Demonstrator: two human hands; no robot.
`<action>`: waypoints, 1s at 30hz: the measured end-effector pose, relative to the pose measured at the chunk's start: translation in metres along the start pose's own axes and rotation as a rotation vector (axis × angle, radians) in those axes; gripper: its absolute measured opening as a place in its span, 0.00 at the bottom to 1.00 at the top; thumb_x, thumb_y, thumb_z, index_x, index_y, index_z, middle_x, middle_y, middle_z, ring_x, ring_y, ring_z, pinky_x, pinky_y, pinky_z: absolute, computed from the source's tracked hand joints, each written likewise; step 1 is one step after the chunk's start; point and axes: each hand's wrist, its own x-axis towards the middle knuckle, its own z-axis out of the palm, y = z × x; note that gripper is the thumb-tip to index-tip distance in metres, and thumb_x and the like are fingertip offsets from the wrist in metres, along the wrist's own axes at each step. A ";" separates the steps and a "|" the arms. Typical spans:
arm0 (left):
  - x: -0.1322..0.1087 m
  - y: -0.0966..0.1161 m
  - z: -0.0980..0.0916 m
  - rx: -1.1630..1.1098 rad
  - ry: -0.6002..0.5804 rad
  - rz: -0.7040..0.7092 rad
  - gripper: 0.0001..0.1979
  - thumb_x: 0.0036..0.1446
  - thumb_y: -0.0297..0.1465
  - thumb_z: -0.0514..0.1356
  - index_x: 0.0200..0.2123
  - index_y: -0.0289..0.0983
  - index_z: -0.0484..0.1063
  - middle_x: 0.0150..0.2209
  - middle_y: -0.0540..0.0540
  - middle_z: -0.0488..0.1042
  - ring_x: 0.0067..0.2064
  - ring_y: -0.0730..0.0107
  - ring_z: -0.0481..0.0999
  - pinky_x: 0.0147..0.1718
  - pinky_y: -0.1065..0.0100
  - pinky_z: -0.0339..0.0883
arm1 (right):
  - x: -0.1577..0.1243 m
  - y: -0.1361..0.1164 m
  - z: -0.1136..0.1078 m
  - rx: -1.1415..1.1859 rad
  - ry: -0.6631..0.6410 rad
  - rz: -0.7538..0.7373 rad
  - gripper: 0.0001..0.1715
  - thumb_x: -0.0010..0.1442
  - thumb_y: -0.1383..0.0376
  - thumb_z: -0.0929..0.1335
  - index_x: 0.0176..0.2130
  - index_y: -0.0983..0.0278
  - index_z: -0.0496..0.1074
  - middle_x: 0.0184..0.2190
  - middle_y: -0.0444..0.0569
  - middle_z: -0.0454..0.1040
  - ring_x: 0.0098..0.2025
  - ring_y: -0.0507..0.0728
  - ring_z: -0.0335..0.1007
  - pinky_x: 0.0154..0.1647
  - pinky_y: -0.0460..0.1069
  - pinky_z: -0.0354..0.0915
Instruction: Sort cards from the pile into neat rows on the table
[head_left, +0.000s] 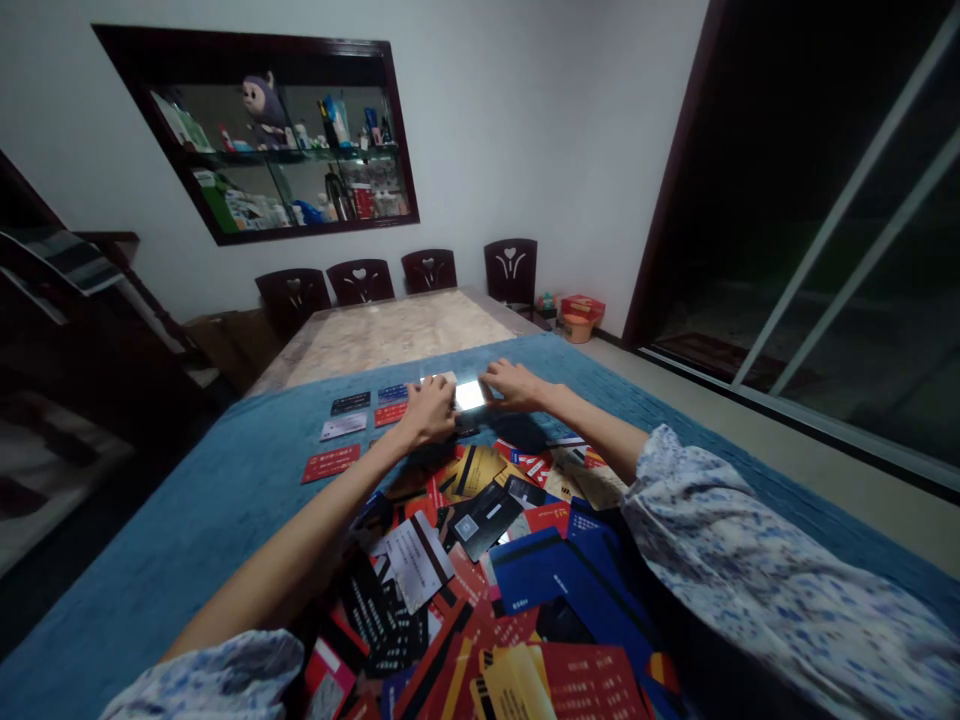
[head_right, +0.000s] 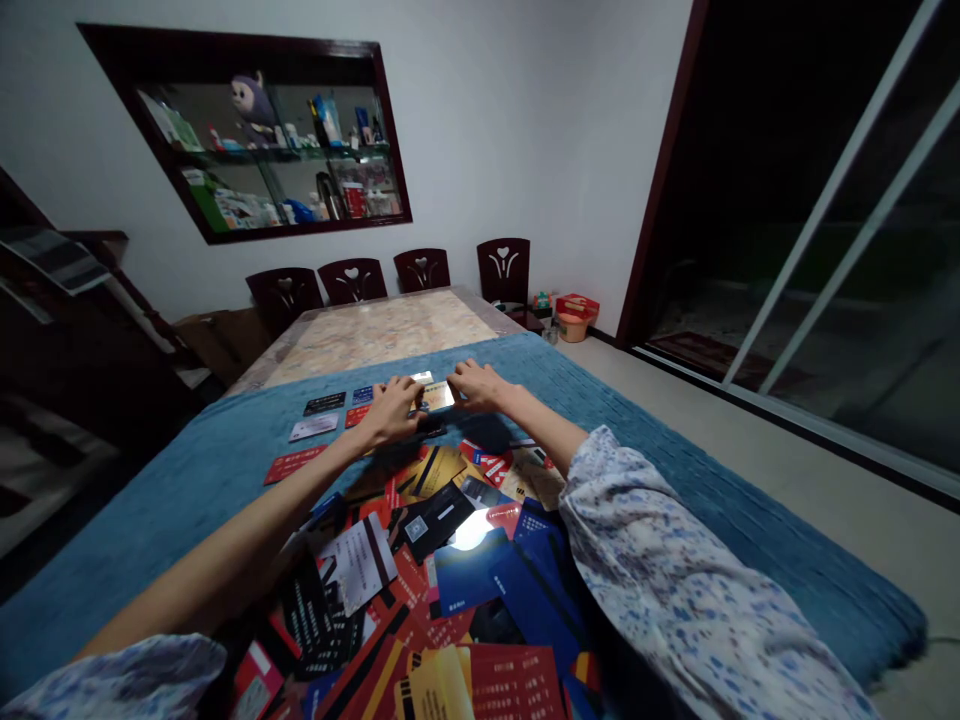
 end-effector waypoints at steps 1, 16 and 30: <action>0.001 -0.005 0.002 -0.005 -0.007 -0.015 0.12 0.56 0.31 0.59 0.45 0.38 0.69 0.53 0.38 0.69 0.56 0.50 0.64 0.52 0.49 0.57 | 0.006 -0.003 -0.001 0.003 -0.017 -0.001 0.12 0.62 0.61 0.69 0.45 0.63 0.71 0.51 0.58 0.68 0.54 0.65 0.60 0.45 0.55 0.63; 0.019 -0.054 0.027 0.039 -0.130 -0.113 0.11 0.53 0.31 0.58 0.41 0.38 0.72 0.52 0.36 0.71 0.57 0.46 0.63 0.50 0.46 0.58 | 0.075 -0.020 0.015 -0.021 -0.147 0.042 0.21 0.60 0.58 0.69 0.52 0.61 0.74 0.54 0.61 0.71 0.57 0.68 0.63 0.48 0.58 0.67; 0.029 -0.052 0.027 0.085 -0.288 -0.181 0.17 0.53 0.32 0.59 0.47 0.39 0.73 0.54 0.35 0.72 0.59 0.44 0.62 0.52 0.45 0.58 | 0.088 -0.020 0.030 0.004 -0.200 0.078 0.22 0.57 0.60 0.70 0.51 0.61 0.76 0.56 0.60 0.72 0.58 0.68 0.65 0.50 0.56 0.68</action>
